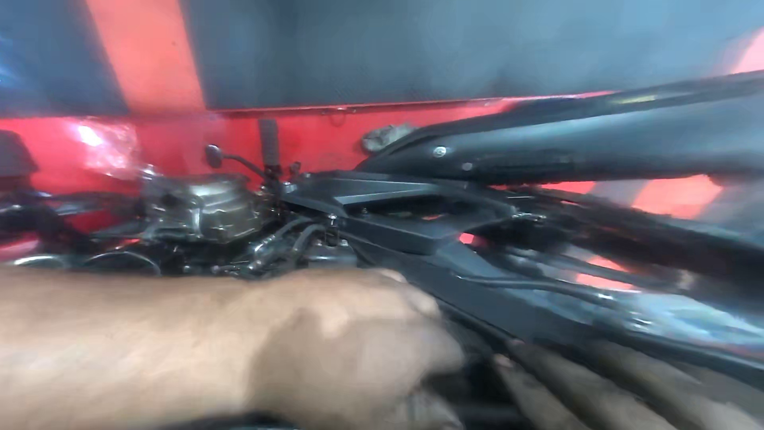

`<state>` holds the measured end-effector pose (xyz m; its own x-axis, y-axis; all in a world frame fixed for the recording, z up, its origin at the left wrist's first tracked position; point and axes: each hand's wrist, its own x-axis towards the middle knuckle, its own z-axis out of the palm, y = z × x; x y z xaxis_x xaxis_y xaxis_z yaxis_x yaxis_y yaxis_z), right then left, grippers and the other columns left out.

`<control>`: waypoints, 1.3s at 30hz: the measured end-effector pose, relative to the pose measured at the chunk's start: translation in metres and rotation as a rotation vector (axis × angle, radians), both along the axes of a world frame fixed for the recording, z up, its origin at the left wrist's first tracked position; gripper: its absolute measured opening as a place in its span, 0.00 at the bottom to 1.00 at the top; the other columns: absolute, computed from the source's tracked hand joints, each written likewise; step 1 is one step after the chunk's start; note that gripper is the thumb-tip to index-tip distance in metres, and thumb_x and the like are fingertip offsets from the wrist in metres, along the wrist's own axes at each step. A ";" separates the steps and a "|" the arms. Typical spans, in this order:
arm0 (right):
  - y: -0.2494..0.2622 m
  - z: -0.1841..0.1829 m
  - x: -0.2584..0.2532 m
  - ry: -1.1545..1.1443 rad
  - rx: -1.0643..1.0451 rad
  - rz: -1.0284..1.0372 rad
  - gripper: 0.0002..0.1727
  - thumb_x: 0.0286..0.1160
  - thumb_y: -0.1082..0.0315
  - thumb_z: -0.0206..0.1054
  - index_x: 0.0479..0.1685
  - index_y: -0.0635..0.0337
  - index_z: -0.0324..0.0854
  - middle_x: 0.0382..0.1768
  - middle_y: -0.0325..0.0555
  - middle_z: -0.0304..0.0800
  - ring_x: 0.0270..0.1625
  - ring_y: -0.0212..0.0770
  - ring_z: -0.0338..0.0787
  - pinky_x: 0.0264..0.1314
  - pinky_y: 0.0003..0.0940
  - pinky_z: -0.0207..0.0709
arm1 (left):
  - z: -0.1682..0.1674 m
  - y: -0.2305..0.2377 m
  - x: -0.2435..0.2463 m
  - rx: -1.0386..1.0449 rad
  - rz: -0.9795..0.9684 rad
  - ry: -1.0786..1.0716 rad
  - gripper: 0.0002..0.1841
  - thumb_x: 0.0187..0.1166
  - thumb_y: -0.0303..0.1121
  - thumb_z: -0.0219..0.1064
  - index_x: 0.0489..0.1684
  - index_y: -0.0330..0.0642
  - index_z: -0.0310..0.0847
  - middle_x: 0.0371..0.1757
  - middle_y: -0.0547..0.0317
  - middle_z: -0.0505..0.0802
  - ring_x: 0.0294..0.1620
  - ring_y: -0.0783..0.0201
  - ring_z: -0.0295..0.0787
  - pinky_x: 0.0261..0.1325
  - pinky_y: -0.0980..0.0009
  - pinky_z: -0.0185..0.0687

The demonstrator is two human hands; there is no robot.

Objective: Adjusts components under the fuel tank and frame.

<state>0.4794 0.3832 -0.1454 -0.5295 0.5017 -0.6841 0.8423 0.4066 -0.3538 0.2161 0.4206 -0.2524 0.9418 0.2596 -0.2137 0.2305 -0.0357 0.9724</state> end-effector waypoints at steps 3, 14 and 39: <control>0.004 -0.002 -0.002 -0.037 -0.023 0.046 0.36 0.85 0.30 0.48 0.73 0.45 0.82 0.72 0.59 0.85 0.73 0.64 0.83 0.75 0.64 0.67 | 0.011 0.001 0.007 -0.018 -0.007 0.182 0.17 0.83 0.51 0.65 0.61 0.58 0.88 0.56 0.71 0.92 0.62 0.70 0.85 0.64 0.67 0.82; 0.003 -0.004 0.008 0.096 0.057 0.055 0.20 0.85 0.51 0.63 0.62 0.56 0.82 0.60 0.49 0.93 0.65 0.56 0.89 0.68 0.51 0.76 | -0.004 0.003 0.020 -0.134 -0.004 0.349 0.34 0.65 0.64 0.77 0.69 0.56 0.84 0.59 0.68 0.88 0.60 0.70 0.84 0.60 0.65 0.85; -0.030 -0.029 0.012 0.447 0.470 -0.353 0.56 0.62 0.21 0.61 0.82 0.58 0.72 0.75 0.57 0.81 0.75 0.56 0.83 0.72 0.55 0.80 | 0.086 0.121 0.029 0.552 -0.180 0.975 0.26 0.80 0.56 0.68 0.67 0.47 0.83 0.61 0.48 0.91 0.62 0.44 0.89 0.58 0.34 0.84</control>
